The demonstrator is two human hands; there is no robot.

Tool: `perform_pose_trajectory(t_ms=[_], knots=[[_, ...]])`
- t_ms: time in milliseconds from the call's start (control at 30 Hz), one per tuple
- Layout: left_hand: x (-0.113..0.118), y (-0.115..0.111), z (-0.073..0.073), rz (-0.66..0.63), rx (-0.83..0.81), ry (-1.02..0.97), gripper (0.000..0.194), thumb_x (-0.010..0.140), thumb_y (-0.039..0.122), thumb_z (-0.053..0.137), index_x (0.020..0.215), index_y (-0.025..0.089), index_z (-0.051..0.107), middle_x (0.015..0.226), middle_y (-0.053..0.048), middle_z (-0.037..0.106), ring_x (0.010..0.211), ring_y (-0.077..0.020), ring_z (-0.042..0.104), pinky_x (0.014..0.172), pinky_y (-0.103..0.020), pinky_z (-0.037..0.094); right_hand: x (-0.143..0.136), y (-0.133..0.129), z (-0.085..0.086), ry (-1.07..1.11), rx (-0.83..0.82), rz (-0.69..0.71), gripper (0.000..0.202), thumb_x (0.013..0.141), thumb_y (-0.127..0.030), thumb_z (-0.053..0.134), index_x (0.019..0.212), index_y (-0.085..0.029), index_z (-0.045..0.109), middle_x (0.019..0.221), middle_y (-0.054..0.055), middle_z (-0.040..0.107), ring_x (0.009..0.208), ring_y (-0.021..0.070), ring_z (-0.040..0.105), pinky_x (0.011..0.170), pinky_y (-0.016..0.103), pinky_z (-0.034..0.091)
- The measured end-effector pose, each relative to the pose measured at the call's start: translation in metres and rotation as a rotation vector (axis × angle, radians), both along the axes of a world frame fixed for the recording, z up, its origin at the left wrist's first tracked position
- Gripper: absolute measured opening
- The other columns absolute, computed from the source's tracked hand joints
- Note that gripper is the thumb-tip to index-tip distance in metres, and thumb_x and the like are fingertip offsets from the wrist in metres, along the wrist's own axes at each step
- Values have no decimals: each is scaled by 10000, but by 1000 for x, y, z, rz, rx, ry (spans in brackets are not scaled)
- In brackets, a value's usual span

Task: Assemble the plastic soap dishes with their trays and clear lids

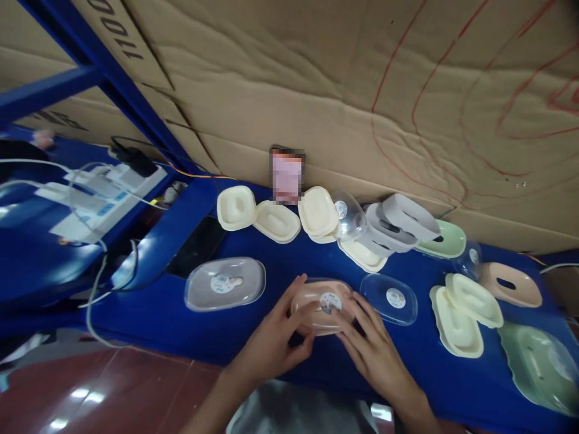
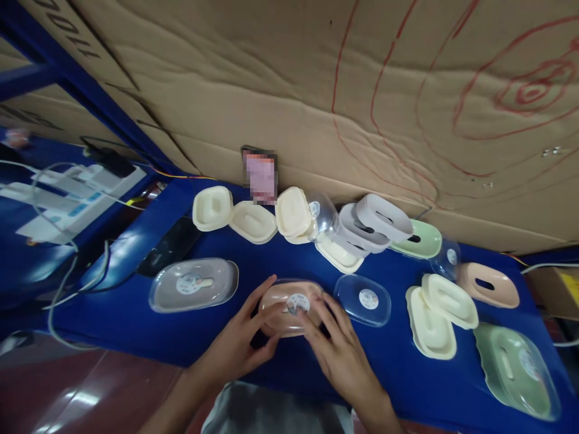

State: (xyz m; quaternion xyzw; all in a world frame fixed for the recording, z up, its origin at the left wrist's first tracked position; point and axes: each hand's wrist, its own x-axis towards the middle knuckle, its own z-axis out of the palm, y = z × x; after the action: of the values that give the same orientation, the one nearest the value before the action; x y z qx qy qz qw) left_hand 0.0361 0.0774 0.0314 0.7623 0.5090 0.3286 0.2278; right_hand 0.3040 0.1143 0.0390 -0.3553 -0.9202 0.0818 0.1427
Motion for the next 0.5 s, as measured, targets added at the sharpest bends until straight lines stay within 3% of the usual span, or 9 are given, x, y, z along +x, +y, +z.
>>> perform_pose_trajectory(t_ms=[133, 333, 500], knots=[[-2, -7, -9, 25, 44, 11, 683, 922, 237, 807, 1527, 272, 493, 1723, -193, 338, 1503, -357, 526, 1089, -480, 608, 2, -6, -8, 24, 27, 57, 698, 1041, -46, 493, 1670, -329, 387, 1749, 48, 348, 1621, 291, 331, 1184, 456, 548], [-5, -17, -17, 114, 244, 150, 518, 973, 365, 747, 1447, 245, 576, 1581, -205, 523, 1408, -375, 617, 1005, -501, 659, 0, -3, -6, 65, 91, 140, 749, 1001, 33, 405, 1670, -301, 380, 1741, 10, 350, 1648, 274, 238, 1235, 442, 489], [-5, -19, -17, 106, 201, 149, 430, 981, 348, 742, 1373, 224, 613, 1591, -204, 490, 1389, -369, 629, 975, -476, 671, 0, -11, -8, 44, 95, 82, 700, 1030, -7, 449, 1671, -280, 384, 1677, 25, 477, 1603, 253, 371, 1212, 411, 520]])
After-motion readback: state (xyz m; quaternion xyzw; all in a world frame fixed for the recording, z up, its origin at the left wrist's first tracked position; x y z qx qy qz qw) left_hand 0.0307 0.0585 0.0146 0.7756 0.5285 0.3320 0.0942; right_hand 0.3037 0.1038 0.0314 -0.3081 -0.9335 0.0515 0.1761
